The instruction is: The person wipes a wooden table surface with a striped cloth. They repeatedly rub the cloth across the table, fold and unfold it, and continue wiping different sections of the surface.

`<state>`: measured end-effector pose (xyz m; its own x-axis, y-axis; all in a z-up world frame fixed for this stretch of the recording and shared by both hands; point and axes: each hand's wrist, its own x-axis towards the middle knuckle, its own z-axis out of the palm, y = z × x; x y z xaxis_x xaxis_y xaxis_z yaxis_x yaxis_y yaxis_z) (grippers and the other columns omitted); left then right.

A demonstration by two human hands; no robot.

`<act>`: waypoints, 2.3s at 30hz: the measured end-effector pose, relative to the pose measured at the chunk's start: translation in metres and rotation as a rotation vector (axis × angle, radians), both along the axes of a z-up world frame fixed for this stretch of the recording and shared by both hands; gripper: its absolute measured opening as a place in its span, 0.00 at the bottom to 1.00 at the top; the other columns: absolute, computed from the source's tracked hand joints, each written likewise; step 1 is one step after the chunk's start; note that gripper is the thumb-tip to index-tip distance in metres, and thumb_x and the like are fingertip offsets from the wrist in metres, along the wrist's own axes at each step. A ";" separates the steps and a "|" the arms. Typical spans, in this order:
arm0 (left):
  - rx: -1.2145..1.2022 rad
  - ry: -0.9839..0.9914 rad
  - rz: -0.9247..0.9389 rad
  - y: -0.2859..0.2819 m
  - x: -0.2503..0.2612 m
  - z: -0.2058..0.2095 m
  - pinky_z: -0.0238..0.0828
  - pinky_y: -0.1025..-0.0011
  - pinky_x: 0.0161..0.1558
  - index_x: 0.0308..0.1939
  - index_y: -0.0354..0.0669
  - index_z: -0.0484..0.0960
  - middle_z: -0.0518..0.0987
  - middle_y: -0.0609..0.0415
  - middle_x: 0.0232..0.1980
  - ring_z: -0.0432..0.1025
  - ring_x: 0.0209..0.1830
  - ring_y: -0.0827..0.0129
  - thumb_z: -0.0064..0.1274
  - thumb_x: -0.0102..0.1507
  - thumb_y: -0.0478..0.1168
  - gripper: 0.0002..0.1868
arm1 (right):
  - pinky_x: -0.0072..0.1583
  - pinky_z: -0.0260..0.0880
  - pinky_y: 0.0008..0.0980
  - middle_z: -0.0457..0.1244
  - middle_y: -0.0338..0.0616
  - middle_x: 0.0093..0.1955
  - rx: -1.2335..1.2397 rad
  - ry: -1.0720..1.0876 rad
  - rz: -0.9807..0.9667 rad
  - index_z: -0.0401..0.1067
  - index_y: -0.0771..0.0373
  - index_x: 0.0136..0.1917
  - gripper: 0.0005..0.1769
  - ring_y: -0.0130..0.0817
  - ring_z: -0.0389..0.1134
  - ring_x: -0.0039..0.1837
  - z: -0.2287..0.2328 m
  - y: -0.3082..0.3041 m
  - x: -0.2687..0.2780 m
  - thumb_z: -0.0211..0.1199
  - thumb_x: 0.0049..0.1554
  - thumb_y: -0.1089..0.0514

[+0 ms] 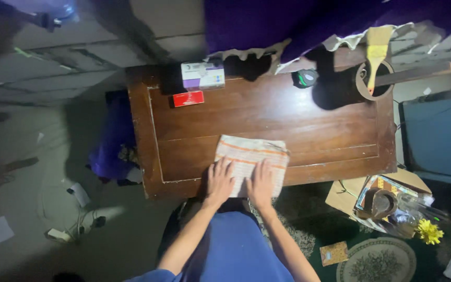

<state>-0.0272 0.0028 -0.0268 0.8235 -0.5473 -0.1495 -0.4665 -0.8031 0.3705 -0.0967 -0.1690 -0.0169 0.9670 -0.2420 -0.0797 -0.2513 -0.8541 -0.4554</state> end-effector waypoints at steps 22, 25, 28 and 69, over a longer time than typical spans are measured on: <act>-0.018 -0.022 -0.224 -0.184 0.074 0.017 0.39 0.48 0.77 0.79 0.42 0.56 0.44 0.36 0.83 0.37 0.84 0.44 0.51 0.65 0.55 0.42 | 0.78 0.34 0.62 0.39 0.62 0.85 -0.068 0.114 -0.180 0.49 0.61 0.83 0.51 0.59 0.35 0.86 0.001 -0.195 0.032 0.61 0.57 0.35; -0.073 0.025 -0.212 -0.175 0.028 0.017 0.40 0.47 0.78 0.80 0.43 0.56 0.46 0.38 0.83 0.38 0.84 0.47 0.49 0.67 0.56 0.41 | 0.79 0.34 0.62 0.39 0.61 0.85 -0.095 0.157 -0.191 0.49 0.60 0.83 0.49 0.57 0.35 0.86 0.009 -0.189 -0.010 0.60 0.58 0.36; -0.058 0.062 -0.163 -0.155 0.000 0.017 0.40 0.44 0.76 0.79 0.43 0.57 0.47 0.40 0.83 0.39 0.84 0.46 0.49 0.66 0.56 0.41 | 0.78 0.35 0.62 0.39 0.62 0.85 -0.123 0.205 -0.161 0.49 0.61 0.82 0.47 0.56 0.36 0.85 0.017 -0.167 -0.025 0.59 0.58 0.37; -0.012 -0.031 -0.540 -0.532 0.118 -0.014 0.39 0.56 0.79 0.81 0.47 0.54 0.44 0.45 0.85 0.38 0.85 0.53 0.44 0.68 0.59 0.41 | 0.79 0.22 0.64 0.31 0.62 0.87 -0.067 0.185 -0.598 0.40 0.65 0.85 0.46 0.56 0.27 0.87 -0.032 -0.512 0.035 0.50 0.63 0.43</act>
